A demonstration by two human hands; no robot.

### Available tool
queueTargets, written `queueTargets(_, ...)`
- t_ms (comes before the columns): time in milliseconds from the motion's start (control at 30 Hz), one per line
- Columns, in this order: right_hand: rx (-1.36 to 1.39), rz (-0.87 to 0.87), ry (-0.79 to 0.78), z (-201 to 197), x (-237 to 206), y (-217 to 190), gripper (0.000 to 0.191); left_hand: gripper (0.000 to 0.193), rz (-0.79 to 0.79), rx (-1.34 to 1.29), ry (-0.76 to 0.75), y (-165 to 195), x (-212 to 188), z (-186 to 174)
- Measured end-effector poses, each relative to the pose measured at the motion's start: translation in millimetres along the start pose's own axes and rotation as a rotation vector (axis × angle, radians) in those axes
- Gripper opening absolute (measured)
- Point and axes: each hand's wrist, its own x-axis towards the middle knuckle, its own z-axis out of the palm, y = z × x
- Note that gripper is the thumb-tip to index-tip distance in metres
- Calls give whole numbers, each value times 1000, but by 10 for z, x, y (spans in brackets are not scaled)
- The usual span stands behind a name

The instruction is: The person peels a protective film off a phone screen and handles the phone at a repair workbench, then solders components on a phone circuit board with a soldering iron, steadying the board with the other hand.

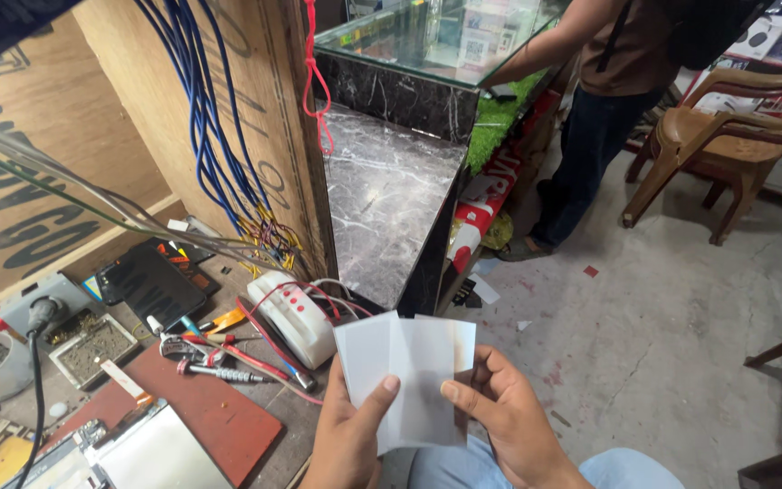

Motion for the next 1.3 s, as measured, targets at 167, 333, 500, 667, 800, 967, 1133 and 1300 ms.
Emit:
queueTargets(167, 36, -51, -55, -25, -16, 80, 39, 55, -121, -43, 15, 208, -127, 84)
queueTargets(333, 96, 41, 21, 28, -38, 18, 35, 51, -208, -69, 33, 350, -173, 117)
queueTargets(500, 263, 41, -19, -103, -18, 34, 30, 47, -107, -23, 1, 302, -135, 108)
queueTargets(667, 296, 28, -81, -202, 42, 106, 28, 44, -87, -36, -27, 212, -121, 79)
queueTargets(800, 218, 186, 18, -77, 26, 69, 36, 46, -88, 19, -20, 204, -127, 79)
queueTargets(967, 188, 203, 20, 49, 8, -17, 39, 50, -72, 82, 9, 242, -133, 120)
queueTargets(1133, 139, 214, -27, 62, -23, -6, 44, 53, -41, 122, -5, 244, -136, 131)
queueTargets(1300, 98, 177, -27, 55, -31, 35, 43, 54, -70, 144, 6, 246, -129, 114)
